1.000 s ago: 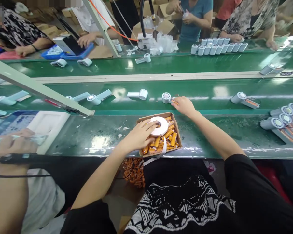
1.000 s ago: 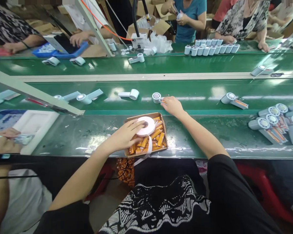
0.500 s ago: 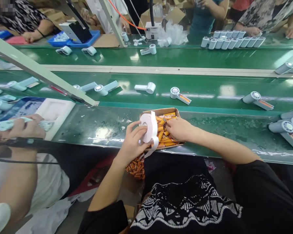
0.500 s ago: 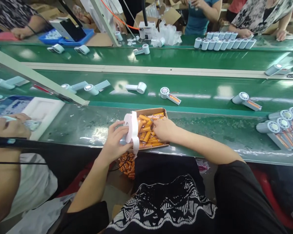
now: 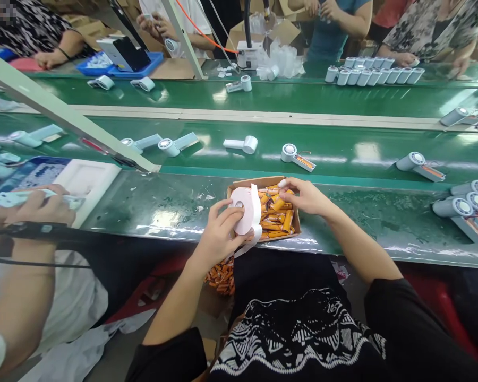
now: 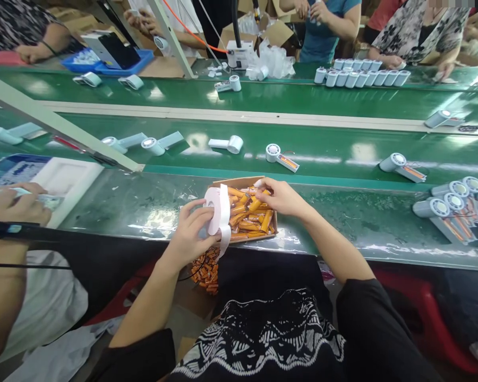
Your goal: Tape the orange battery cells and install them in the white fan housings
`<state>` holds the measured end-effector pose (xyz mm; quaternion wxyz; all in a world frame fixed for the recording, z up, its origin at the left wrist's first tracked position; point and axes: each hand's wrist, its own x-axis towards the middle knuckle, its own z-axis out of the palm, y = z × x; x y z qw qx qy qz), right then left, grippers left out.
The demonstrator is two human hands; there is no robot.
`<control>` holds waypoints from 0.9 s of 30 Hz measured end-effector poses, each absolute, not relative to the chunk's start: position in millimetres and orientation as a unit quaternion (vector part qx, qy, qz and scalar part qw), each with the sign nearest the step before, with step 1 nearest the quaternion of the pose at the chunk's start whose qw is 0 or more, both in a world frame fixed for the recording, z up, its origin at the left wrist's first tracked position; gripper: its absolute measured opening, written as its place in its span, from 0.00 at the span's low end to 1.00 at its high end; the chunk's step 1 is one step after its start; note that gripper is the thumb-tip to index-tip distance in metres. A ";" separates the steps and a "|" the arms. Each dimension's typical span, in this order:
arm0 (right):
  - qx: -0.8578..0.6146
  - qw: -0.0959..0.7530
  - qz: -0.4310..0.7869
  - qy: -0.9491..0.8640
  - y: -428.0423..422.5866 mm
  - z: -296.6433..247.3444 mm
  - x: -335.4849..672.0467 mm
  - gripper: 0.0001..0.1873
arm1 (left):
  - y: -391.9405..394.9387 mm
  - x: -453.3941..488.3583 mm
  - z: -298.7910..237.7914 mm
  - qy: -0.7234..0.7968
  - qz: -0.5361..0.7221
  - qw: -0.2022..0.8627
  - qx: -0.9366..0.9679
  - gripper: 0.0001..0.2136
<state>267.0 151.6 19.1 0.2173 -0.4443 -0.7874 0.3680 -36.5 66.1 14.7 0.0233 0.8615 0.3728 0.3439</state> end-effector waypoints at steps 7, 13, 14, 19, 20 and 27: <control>-0.317 0.029 0.329 -0.889 136.0 27.8 262.5 0.06 | 69.9 -34.6 8.8 0.372 0.330 0.020 0.867 0.12; -0.351 0.192 0.364 -0.841 135.5 65.3 298.0 0.12 | 63.7 -37.0 10.3 0.391 0.326 0.019 0.861 0.11; -0.367 0.276 0.400 -0.793 137.1 69.2 305.6 0.15 | 63.0 -37.4 10.7 0.392 0.329 0.019 0.859 0.11; -0.343 0.454 0.593 -0.571 136.4 59.3 305.8 0.28 | 63.8 -33.5 8.8 0.382 0.319 0.008 0.867 0.13; -0.335 0.456 0.605 -0.560 134.0 53.2 299.6 0.31 | 64.2 -31.6 8.2 0.378 0.313 0.002 0.871 0.14; -0.368 0.363 0.564 -0.644 116.0 43.2 283.0 0.21 | 61.7 -24.6 13.1 0.371 0.258 -0.044 0.891 0.17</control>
